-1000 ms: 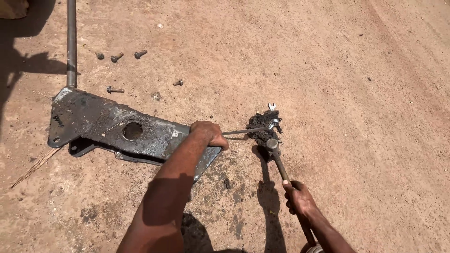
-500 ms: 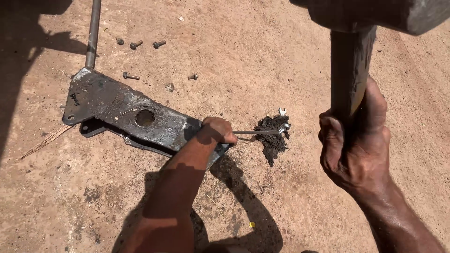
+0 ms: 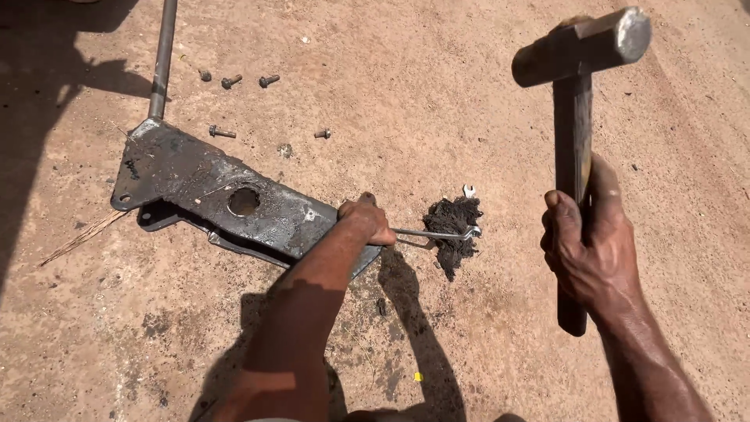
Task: Using a hammer and a metal rod to drive a component or bolt out of a large metal vehicle bracket.
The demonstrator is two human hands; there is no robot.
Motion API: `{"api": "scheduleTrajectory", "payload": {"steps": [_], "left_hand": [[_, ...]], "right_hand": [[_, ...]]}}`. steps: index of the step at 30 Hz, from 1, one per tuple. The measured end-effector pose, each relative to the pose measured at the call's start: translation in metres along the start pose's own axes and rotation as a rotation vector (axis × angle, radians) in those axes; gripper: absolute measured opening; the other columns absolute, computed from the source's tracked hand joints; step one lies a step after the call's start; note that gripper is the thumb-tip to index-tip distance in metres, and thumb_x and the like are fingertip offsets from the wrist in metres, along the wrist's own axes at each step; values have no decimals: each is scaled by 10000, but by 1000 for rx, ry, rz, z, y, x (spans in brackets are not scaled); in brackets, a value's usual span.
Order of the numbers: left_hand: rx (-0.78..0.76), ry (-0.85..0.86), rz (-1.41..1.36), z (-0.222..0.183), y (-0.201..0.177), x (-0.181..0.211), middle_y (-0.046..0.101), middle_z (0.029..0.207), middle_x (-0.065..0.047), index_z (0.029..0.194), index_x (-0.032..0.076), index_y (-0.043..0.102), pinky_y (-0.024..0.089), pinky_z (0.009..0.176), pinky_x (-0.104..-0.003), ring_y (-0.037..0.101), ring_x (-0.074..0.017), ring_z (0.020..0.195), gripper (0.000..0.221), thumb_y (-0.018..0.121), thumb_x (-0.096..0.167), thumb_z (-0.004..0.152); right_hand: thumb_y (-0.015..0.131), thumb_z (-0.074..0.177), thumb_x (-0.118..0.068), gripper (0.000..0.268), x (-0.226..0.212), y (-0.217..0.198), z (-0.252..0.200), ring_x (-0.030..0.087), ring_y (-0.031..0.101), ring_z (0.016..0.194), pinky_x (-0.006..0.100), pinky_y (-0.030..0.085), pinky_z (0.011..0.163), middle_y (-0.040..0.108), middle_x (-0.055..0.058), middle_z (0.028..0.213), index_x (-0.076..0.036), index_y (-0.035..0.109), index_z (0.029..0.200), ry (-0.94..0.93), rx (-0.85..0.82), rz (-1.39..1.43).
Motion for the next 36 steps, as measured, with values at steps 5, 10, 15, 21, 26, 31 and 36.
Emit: {"api": "scheduleTrajectory", "payload": {"steps": [5, 10, 15, 21, 26, 31, 36], "left_hand": [[-29, 30, -26, -61, -22, 5, 717, 1281, -159, 1301, 93, 663, 553, 975, -530, 698, -292, 1105, 612, 597, 528, 876], [31, 3, -14, -35, -14, 7, 803, 1178, -116, 1193, 105, 760, 525, 991, -524, 757, -217, 1060, 559, 537, 512, 881], [1, 22, 44, -40, -4, 6, 729, 1094, -95, 1184, 116, 752, 556, 949, -526, 713, -222, 1034, 473, 580, 450, 896], [17, 66, 105, -55, -3, 13, 722, 916, -57, 1095, 108, 749, 565, 898, -518, 669, -203, 834, 548, 548, 595, 943], [56, 17, 128, 10, 26, -2, 750, 867, -44, 1033, 122, 778, 610, 842, -463, 690, -156, 768, 363, 678, 417, 845], [24, 32, 110, -47, -20, 10, 703, 863, -46, 1021, 124, 767, 539, 908, -490, 648, -158, 804, 501, 567, 575, 933], [16, 41, 85, -44, -1, 11, 718, 839, -47, 1002, 113, 775, 530, 919, -487, 657, -158, 795, 415, 594, 466, 878]], "right_hand": [[430, 1200, -257, 443, -20, 13, -7, 147, 613, 584, 331, 532, 499, 603, 86, 814, -145, 230, 1579, -290, 159, 42], [275, 1137, -416, 535, 206, 172, -91, 176, 684, 605, 333, 600, 539, 761, 179, 853, -275, 230, 1651, 556, -575, -127], [537, 1046, -318, 634, 141, 69, -60, 186, 561, 561, 385, 514, 442, 574, 118, 774, -223, 295, 1625, 695, -95, 193], [491, 1240, -294, 503, 7, -29, -32, 132, 580, 543, 299, 508, 489, 538, 42, 738, -130, 252, 1651, -80, 311, 291], [430, 1246, -228, 463, 37, 44, -83, 110, 645, 574, 286, 549, 510, 631, 75, 840, -158, 163, 1618, -256, 316, 91], [406, 1082, -302, 542, 203, 202, -155, 177, 611, 508, 364, 577, 416, 721, 158, 842, -209, 249, 1592, 657, -412, 85], [491, 1021, -336, 648, 141, 107, -133, 193, 609, 583, 391, 570, 455, 617, 101, 833, -189, 265, 1611, 723, -64, 188]]}}
Point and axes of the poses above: each hand's wrist, its own z-axis towards the middle knuckle, its own y-axis out of the palm, x = y × z, the point moved 9 cm from there along z, towards the middle knuckle
